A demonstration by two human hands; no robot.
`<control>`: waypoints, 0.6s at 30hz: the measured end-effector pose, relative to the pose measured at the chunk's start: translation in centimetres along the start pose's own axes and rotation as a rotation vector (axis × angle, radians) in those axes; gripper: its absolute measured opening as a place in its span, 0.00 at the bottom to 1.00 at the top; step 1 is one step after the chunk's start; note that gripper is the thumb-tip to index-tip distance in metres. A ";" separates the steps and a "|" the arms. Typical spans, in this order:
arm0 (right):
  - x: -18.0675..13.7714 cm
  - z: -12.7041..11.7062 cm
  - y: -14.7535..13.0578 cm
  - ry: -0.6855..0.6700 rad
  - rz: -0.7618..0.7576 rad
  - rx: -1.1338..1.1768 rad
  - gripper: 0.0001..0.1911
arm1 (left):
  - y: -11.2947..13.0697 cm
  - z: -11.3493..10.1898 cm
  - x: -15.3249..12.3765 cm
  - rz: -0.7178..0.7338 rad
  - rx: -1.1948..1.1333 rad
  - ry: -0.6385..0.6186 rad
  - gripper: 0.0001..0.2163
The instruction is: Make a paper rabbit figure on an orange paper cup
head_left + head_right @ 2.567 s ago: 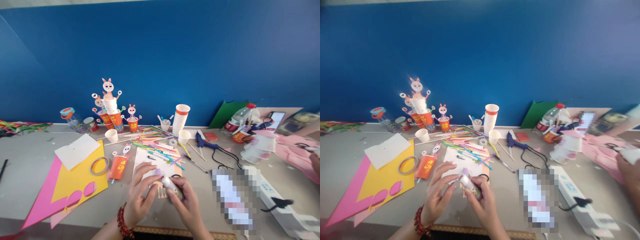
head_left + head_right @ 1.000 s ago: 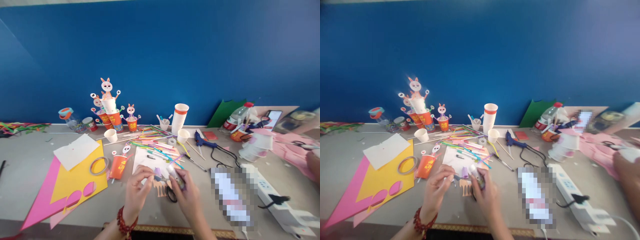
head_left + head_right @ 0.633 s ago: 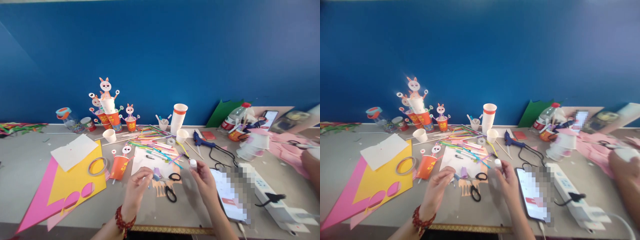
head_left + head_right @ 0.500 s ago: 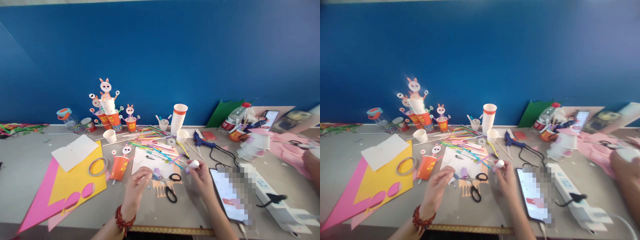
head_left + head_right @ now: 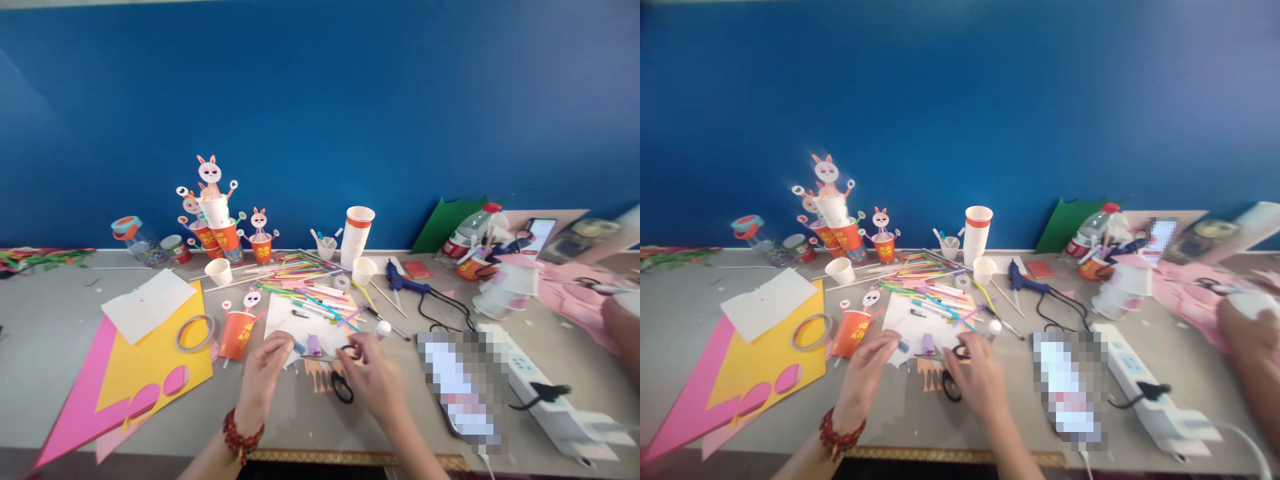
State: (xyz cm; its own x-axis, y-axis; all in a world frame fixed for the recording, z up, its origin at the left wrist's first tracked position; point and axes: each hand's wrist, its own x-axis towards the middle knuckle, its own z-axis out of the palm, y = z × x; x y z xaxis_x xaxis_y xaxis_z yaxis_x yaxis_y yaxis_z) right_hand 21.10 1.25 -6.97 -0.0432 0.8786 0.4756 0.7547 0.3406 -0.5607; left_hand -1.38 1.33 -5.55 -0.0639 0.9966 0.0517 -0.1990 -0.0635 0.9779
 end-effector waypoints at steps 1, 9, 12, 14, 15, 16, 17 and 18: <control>0.4 1.0 -1.0 -0.091 -0.020 -0.033 0.13 | 0.0 0.0 0.0 0.005 -0.003 0.002 0.06; 3.3 4.4 -3.6 -0.363 0.044 -0.197 0.06 | -0.1 -0.9 -0.3 0.035 0.007 0.007 0.06; 3.1 0.8 -2.4 -0.095 -0.043 0.023 0.10 | 0.0 -1.0 -0.3 0.034 0.014 0.034 0.07; 3.0 -1.9 -1.0 0.197 -0.027 0.094 0.11 | 0.2 -0.8 -0.2 0.028 0.010 0.051 0.07; 3.0 -3.1 -0.2 0.293 0.004 0.106 0.13 | 0.2 -0.6 -0.2 0.024 0.005 0.055 0.07; 3.1 -4.0 0.6 0.334 0.056 0.116 0.13 | 0.3 -0.4 -0.2 0.019 -0.002 0.054 0.07; 3.1 -4.7 1.5 0.352 0.113 0.140 0.13 | 0.3 -0.2 -0.3 0.013 -0.008 0.050 0.07; 3.2 -5.2 2.2 0.338 0.160 0.164 0.14 | 0.3 0.0 -0.3 0.008 -0.012 0.043 0.07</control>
State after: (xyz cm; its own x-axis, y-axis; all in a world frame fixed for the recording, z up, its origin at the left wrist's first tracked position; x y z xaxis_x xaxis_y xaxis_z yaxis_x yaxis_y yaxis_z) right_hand 26.01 3.06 -3.20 0.3041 0.7749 0.5542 0.6191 0.2814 -0.7332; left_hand -1.40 1.02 -5.23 -0.1074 0.9930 0.0501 -0.2102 -0.0719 0.9750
